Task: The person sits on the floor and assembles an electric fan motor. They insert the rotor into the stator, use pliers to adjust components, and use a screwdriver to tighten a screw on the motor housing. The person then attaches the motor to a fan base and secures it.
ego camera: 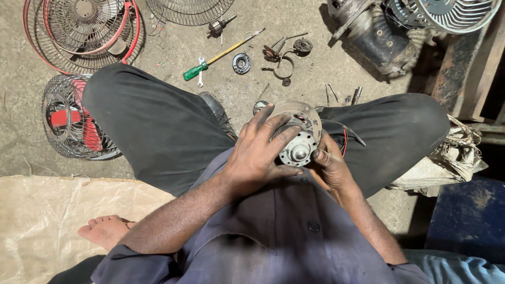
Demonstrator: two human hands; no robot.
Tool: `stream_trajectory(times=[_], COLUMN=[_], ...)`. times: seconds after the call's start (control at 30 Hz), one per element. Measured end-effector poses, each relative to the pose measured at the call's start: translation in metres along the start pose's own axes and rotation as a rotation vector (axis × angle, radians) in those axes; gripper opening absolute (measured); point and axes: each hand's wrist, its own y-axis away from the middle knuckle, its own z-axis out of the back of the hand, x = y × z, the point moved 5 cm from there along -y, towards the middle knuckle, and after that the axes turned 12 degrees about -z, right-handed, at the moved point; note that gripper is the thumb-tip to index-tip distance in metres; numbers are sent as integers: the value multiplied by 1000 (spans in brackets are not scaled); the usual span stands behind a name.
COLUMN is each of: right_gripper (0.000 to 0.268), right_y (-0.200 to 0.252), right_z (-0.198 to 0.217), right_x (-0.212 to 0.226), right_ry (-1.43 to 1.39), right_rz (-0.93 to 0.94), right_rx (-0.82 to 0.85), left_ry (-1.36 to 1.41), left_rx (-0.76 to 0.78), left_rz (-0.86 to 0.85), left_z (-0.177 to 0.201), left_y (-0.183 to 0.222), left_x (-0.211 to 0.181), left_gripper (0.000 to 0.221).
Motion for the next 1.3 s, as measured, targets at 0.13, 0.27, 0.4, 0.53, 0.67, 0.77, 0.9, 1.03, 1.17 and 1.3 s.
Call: stream_trajectory(times=[0.13, 0.27, 0.4, 0.53, 0.67, 0.77, 0.9, 1.03, 1.17, 1.3], right_gripper=[112, 114, 116, 111, 99, 94, 89, 82, 72, 81], right_y=[1, 5, 15, 22, 37, 51, 67, 76, 79, 75], right_z=[-1, -7, -8, 0, 10, 21, 21, 1, -17, -22], right_x=[2, 6, 16, 18, 21, 20, 19, 29, 44, 42], right_ry=[10, 44, 209, 378, 694, 941, 1065, 1179, 1359, 1446], right_rz=[-10, 7, 179, 325, 547, 471, 344, 486, 490, 300], right_rx=[-3, -19, -40, -3, 151, 166, 237, 290, 363, 299], left_ry=[6, 10, 99, 310, 411, 476, 432, 400, 426, 406], left_rx=[11, 18, -113, -48, 87, 13, 101, 117, 107, 94], left_rz=[-3, -8, -116, -49, -180, -197, -144, -240, -269, -284], left_z=[-4, -5, 10, 15, 20, 28, 25, 29, 29, 29], left_y=[2, 5, 4, 2, 9, 21, 35, 45, 50, 49], left_x=[1, 1, 8, 18, 2, -11, -20, -26, -25, -26], left_gripper=[80, 83, 99, 123, 103, 105, 91, 78, 78, 80])
